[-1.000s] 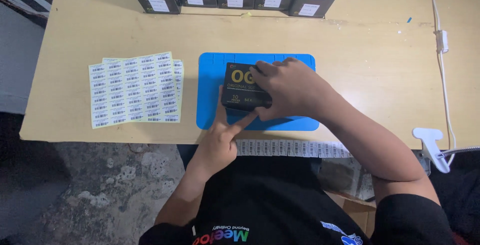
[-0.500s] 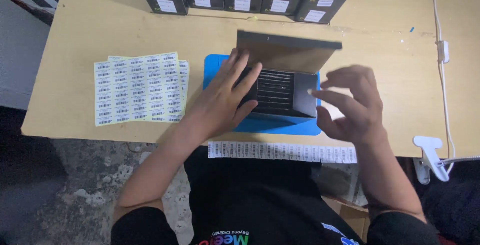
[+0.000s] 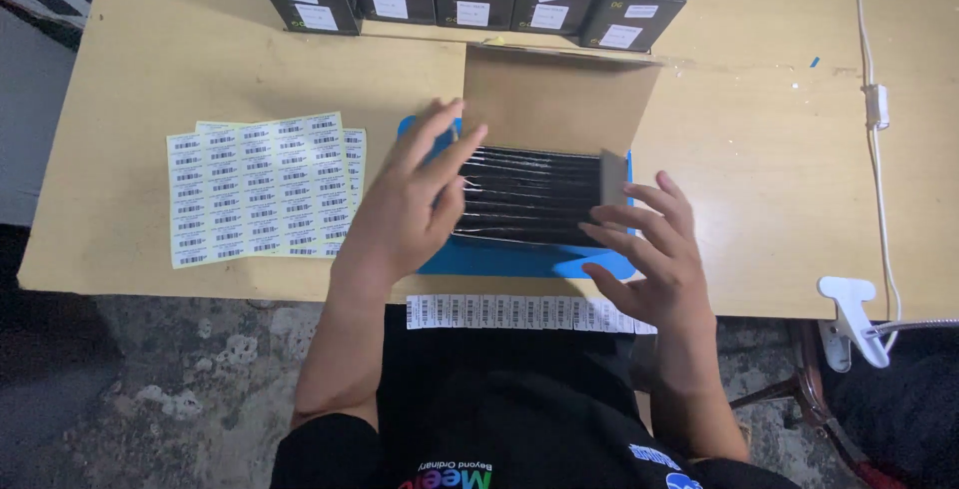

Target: The person opens a black box labeled 'OG' and removes several individually wrapped smartphone display assemblies. They unwrap one unit, peel off protective films from both sides, and inspect the front and back surfaces before placing it back on the table.

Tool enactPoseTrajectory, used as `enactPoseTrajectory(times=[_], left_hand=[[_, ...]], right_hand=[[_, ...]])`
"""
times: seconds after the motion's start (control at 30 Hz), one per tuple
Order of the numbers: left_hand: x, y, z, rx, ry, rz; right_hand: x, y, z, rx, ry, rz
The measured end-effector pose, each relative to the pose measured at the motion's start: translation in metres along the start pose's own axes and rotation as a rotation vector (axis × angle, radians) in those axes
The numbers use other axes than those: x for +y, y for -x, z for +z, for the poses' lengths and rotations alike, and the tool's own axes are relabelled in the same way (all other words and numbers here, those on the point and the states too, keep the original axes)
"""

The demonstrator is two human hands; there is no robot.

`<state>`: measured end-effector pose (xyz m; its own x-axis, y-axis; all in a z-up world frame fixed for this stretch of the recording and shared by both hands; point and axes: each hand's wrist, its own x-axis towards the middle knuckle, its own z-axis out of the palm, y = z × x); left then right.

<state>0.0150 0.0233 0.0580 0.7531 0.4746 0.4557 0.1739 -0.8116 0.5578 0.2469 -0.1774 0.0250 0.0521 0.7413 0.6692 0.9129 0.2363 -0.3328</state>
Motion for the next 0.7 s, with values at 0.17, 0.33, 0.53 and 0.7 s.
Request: enactPoseTrajectory(times=[0.17,0.33,0.53,0.7], left_hand=[[-0.004,0.036,0.005,0.187,0.007,-0.170],[0.001,0.056,0.042,0.241,0.015,-0.306],[0.016,0.050,0.047,0.151,0.018,-0.475],[0.020,0.042,0.039,-0.037,0.091,-0.568]], right_hand=[[0.026,0.029,-0.019,0.261,0.030,0.074],[0.002,0.035,-0.015,0.177,-0.127,0.333],[-0.003,0.035,0.013,0.167,-0.381,0.597],[0.004,0.023,0.009,0.111,-0.458,0.616]])
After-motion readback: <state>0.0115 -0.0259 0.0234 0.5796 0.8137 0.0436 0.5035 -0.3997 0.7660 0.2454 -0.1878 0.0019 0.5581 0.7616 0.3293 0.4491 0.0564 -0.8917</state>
